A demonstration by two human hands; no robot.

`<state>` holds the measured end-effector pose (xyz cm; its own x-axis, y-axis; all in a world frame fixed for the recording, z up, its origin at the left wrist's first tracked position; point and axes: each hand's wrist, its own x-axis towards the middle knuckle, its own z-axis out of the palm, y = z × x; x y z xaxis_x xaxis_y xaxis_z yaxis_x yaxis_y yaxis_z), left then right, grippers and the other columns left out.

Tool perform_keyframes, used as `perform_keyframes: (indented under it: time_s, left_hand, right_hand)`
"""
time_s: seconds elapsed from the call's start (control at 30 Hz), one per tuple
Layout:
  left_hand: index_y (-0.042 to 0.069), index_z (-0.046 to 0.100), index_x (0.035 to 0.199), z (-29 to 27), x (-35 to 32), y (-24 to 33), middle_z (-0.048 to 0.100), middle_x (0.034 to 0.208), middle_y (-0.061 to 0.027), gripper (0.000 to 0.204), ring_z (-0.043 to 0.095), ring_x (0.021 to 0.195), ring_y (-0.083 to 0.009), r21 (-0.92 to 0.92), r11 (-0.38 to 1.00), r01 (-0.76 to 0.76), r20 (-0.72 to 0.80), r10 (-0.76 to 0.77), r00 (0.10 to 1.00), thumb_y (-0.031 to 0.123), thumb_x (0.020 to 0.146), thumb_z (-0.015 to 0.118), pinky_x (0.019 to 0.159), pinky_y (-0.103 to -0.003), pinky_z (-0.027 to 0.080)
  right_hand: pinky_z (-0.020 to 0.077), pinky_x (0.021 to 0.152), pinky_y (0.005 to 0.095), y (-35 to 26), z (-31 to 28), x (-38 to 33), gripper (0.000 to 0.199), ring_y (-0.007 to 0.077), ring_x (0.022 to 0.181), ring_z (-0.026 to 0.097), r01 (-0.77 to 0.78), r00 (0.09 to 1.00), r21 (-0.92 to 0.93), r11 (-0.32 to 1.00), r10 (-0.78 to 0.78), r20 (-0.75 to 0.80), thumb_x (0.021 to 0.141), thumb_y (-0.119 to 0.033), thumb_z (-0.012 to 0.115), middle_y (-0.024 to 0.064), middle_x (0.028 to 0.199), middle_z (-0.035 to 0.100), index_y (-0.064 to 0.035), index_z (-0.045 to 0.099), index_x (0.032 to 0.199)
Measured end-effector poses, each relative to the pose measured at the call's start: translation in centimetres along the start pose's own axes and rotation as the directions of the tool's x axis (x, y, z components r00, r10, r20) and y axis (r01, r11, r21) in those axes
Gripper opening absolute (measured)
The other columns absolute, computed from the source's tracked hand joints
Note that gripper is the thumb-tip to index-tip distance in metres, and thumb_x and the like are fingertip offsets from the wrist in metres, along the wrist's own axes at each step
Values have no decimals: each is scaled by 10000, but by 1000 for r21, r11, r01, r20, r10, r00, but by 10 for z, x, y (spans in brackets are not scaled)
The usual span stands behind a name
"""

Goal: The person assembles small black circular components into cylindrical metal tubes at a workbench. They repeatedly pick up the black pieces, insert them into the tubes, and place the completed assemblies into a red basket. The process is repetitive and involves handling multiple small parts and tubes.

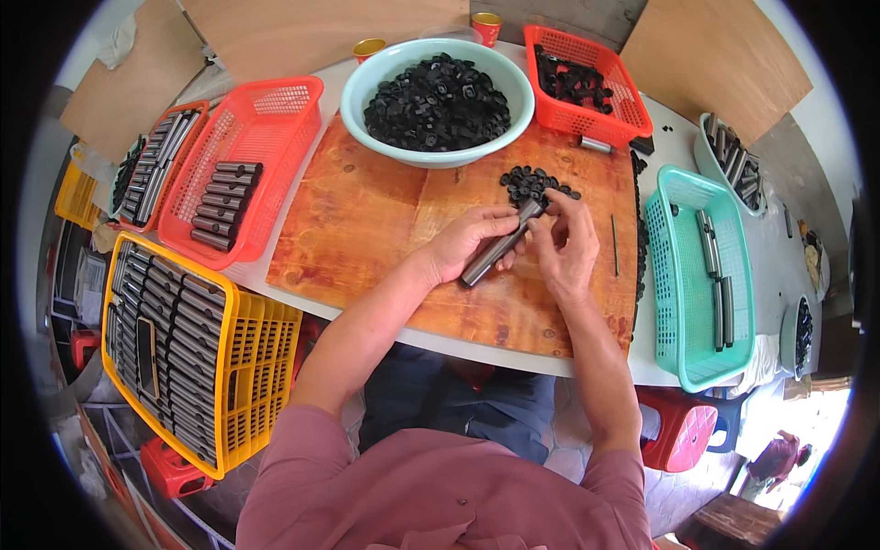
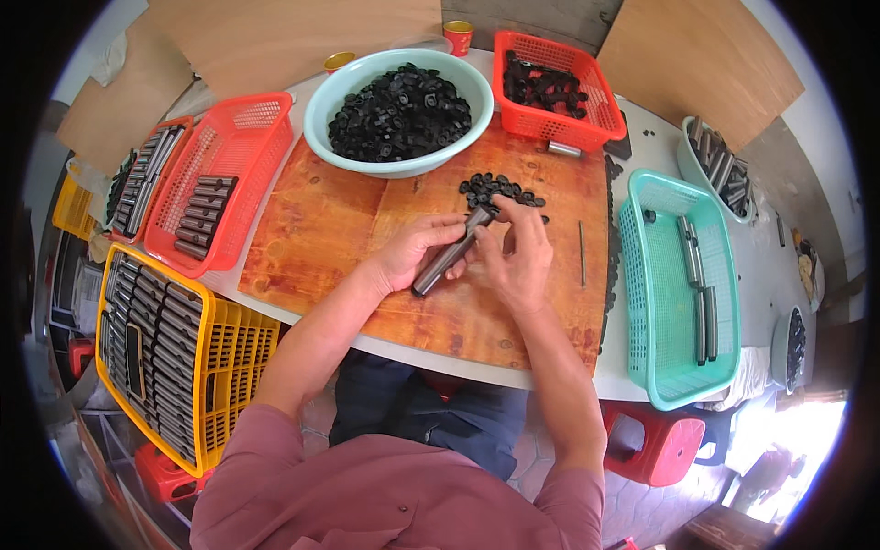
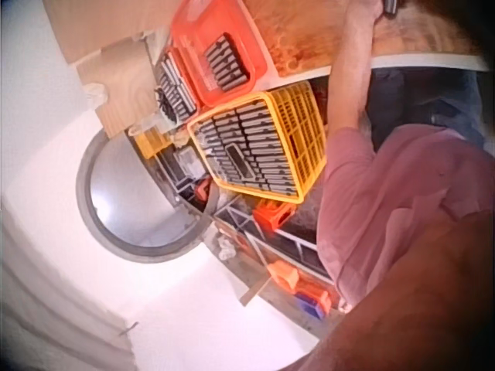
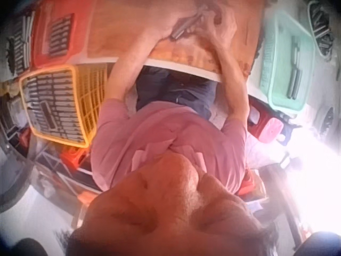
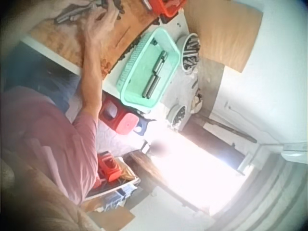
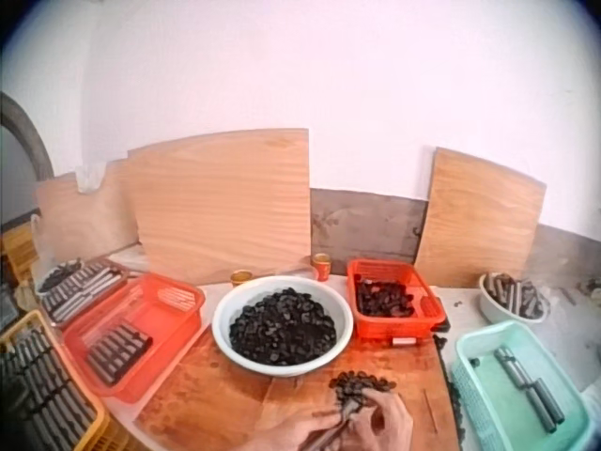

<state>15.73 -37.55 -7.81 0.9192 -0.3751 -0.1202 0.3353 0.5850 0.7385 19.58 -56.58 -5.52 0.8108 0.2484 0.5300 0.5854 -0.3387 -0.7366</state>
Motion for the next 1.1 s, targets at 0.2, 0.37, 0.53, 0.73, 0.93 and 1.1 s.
perform_keyframes:
  time_s: [0.2,0.37,0.53,0.73,0.93,1.1]
  left_hand:
    - [16,610,1168,1,-1,-1,682,881,-133,281,650,672,-209,7,999,43,2,-43,999,272,1065,558,574,-302,514]
    - [24,607,1123,6,-2,1,679,860,-127,316,637,646,-193,69,995,69,-27,-67,997,327,1088,524,555,-295,507]
    - [49,603,1088,3,-2,0,678,854,-104,296,639,635,-162,114,991,76,-6,-76,997,338,1092,538,536,-264,496]
    - [29,624,1147,8,-3,2,708,908,-114,290,668,662,-151,239,969,60,-48,-50,998,308,1081,579,584,-259,544]
    - [-8,637,1220,15,-5,5,716,957,-80,318,674,747,-122,415,910,4,-59,22,998,273,1078,586,674,-265,577]
    - [-15,636,1242,16,-5,2,716,1011,-80,346,664,819,-114,555,832,-27,-68,77,995,286,1083,573,751,-274,561]
  right_hand:
    - [533,786,286,7,5,8,260,111,851,650,-380,920,413,828,294,258,954,-127,716,61,980,722,6,709,1176]
    - [553,802,286,1,-3,13,239,123,881,671,-490,865,405,772,374,334,960,-137,720,74,952,733,29,720,1132]
    - [569,788,292,4,-5,12,250,126,882,678,-504,857,467,727,353,376,962,-143,727,85,961,734,37,702,1133]
    - [562,817,289,9,-11,9,242,127,886,674,-454,887,570,685,284,365,978,-113,703,75,966,719,36,676,1167]
    - [545,834,283,14,-12,9,266,120,937,645,-422,905,601,678,279,321,992,-95,675,74,1040,690,26,613,1220]
    - [525,850,284,19,-16,12,281,122,977,633,-419,906,580,698,276,322,986,-82,668,85,1094,679,16,592,1239]
